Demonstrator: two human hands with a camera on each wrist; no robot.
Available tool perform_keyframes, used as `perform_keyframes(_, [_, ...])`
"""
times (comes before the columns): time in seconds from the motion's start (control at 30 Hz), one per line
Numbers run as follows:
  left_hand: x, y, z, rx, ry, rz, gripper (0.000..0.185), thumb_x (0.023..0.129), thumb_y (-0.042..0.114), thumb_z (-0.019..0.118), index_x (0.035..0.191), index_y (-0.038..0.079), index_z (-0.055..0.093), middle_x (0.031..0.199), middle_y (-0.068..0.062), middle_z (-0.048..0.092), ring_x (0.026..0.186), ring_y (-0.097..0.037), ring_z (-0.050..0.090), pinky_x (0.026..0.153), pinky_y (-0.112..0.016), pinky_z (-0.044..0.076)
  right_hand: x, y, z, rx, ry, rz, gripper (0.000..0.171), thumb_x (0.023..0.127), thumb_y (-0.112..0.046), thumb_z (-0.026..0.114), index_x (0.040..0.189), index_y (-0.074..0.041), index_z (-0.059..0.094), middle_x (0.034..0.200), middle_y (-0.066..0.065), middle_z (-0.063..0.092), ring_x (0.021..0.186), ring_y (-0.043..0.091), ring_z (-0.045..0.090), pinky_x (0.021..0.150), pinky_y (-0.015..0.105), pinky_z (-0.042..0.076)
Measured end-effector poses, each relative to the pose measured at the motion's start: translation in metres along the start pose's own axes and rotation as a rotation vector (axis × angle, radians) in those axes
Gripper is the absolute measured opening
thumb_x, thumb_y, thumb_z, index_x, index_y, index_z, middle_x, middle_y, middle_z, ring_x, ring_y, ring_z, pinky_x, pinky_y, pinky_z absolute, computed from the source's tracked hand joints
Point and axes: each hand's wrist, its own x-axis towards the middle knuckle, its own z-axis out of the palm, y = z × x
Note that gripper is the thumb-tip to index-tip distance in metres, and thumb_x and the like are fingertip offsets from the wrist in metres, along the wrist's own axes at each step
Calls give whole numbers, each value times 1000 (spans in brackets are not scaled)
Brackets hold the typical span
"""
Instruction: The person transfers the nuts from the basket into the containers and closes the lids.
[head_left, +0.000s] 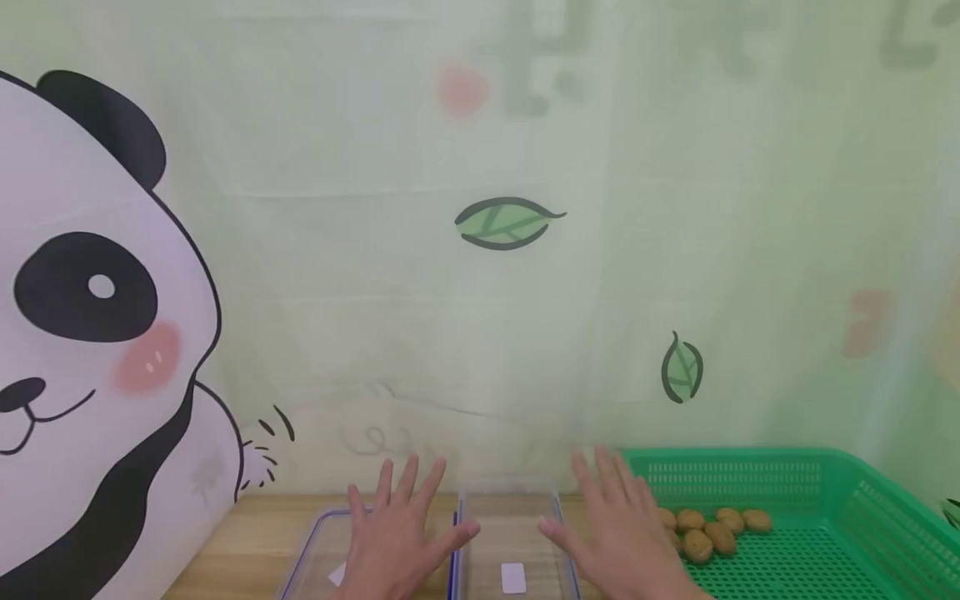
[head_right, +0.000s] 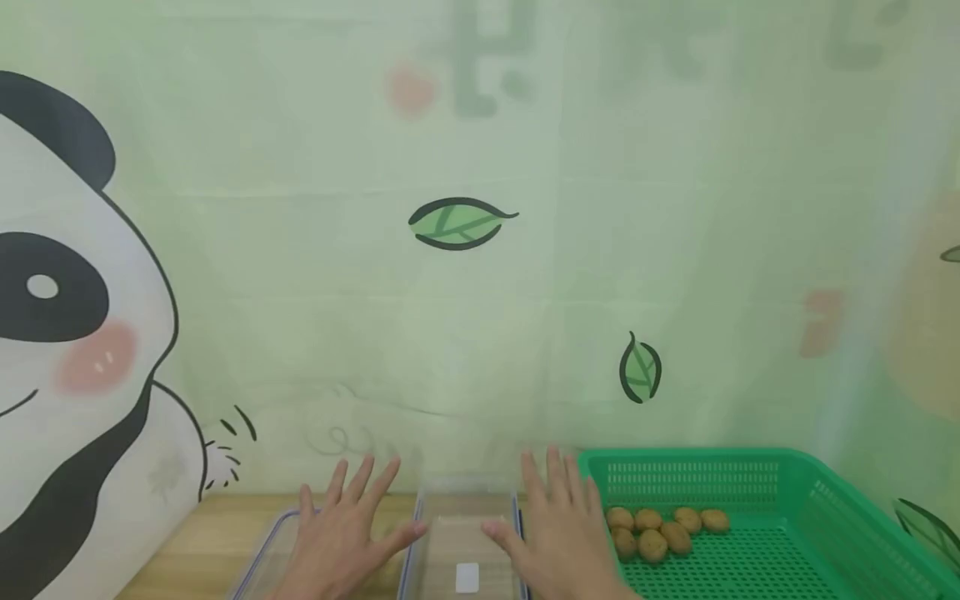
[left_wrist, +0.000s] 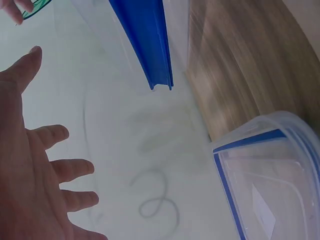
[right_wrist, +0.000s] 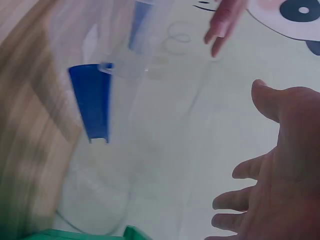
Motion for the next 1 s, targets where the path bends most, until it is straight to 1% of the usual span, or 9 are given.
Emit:
perform_keyframes(0.2, [0,-1,0,-19,4,1,100,90,88,49,164,22,42,166,-20,37,152,-53,28,111,-91,12,-6,0,-23,21,16,-60,95,102,-67,56,165,0,31,168,32,24,153,55,21,121,75,24])
perform_keyframes(0.33, [2,-1,2,-74,-3,-8,99,91,85,53,164,20,42,165,-21,38,150,-54,31,110,-91,15,-7,1,-39,17,73,-119,91,103,-62,59,164,1,32,167,32,27,153,55,23,120,75,27])
perform_keyframes(0.43, [3,0,2,-139,-1,-24,98,90,82,58,163,18,43,164,-22,40,148,-55,35,110,-90,18,-6,3,-52,41,125,-158,88,104,-59,61,163,1,34,167,29,30,152,54,25,119,75,30])
perform_keyframes(0.53, [5,1,2,-222,12,-35,96,90,77,64,162,16,45,162,-24,43,145,-56,38,111,-88,22,-4,5,-64,85,145,-180,86,104,-56,62,164,-1,34,168,26,31,153,52,26,118,74,32])
perform_keyframes(0.67, [6,0,2,-331,48,-16,91,92,69,71,159,12,48,157,-25,49,141,-54,45,113,-82,30,1,10,-77,162,124,-184,84,104,-56,62,166,-7,32,170,22,29,154,49,24,117,74,33])
perform_keyframes(0.77, [7,0,2,-420,53,-24,89,92,63,75,158,9,49,154,-24,53,138,-51,50,111,-77,38,6,18,-83,217,98,-185,82,105,-54,62,166,-9,32,170,21,27,154,48,24,116,75,34])
perform_keyframes(0.9, [8,0,4,-518,21,-91,89,89,56,80,157,7,50,152,-25,55,135,-52,52,107,-74,45,13,30,-88,258,91,-220,77,106,-46,65,165,-6,35,169,22,31,153,48,28,116,75,34])
perform_keyframes(1.0, [9,0,5,-562,11,-123,88,88,52,83,156,6,51,150,-26,56,132,-53,54,105,-74,47,18,40,-92,269,107,-261,72,106,-39,68,162,-4,38,165,22,38,150,47,34,115,73,38])
